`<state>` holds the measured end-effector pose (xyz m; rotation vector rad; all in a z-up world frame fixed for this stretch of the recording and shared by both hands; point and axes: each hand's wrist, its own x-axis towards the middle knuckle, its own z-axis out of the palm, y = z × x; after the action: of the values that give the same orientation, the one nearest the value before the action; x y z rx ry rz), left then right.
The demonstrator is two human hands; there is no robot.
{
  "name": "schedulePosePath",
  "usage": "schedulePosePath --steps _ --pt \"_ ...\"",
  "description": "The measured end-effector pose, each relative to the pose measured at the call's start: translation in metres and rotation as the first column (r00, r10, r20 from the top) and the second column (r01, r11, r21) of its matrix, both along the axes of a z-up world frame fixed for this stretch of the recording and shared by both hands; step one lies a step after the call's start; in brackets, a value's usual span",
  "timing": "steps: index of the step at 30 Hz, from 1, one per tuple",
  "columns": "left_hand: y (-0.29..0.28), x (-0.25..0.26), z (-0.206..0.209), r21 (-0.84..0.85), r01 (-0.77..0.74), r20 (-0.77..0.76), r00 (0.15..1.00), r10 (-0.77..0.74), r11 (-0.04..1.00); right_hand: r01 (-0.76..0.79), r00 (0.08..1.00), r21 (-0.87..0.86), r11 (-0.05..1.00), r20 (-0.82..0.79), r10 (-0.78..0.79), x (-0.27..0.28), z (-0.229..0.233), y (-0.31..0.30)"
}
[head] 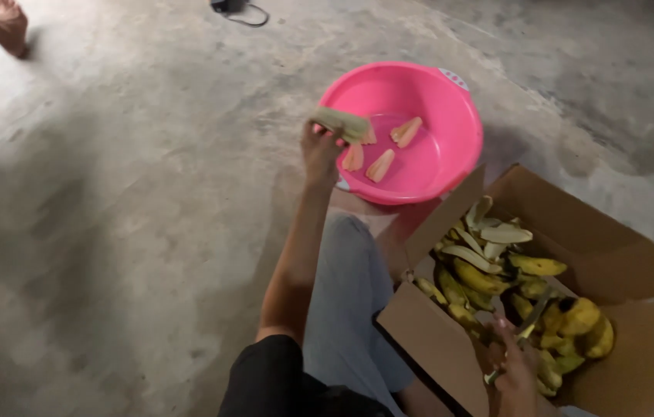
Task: The person is peeling bananas using a knife and placing them in a pink basin.
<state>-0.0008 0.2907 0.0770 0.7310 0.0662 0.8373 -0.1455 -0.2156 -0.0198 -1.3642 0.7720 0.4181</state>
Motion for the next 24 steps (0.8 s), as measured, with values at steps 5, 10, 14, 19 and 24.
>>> schedulePosePath --steps 5,10,14,19,24 --pt "-0.061 0.095 -0.062 0.213 0.288 -0.578 0.808 -0.117 0.934 -0.02 1.0 -0.044 0.999 0.009 0.02 0.002 0.004 0.001" --pt "-0.094 0.128 -0.076 0.396 0.516 -0.773 0.634 -0.028 0.759 -0.018 0.999 -0.082 0.996 0.027 0.02 0.003 0.026 0.016" --pt "-0.1 0.166 -0.1 0.666 0.523 -0.7 0.684 0.204 0.532 0.01 0.998 -0.097 0.995 0.06 -0.004 0.002 0.015 0.014" --pt "-0.097 0.183 -0.095 0.878 0.462 -0.472 0.795 0.381 0.123 -0.029 0.998 -0.126 0.992 0.045 0.035 0.007 0.003 0.006" --pt "-0.105 0.178 -0.074 0.913 0.326 -0.212 0.893 0.397 -0.244 -0.093 0.995 -0.264 0.96 0.017 0.101 0.013 0.027 0.008"
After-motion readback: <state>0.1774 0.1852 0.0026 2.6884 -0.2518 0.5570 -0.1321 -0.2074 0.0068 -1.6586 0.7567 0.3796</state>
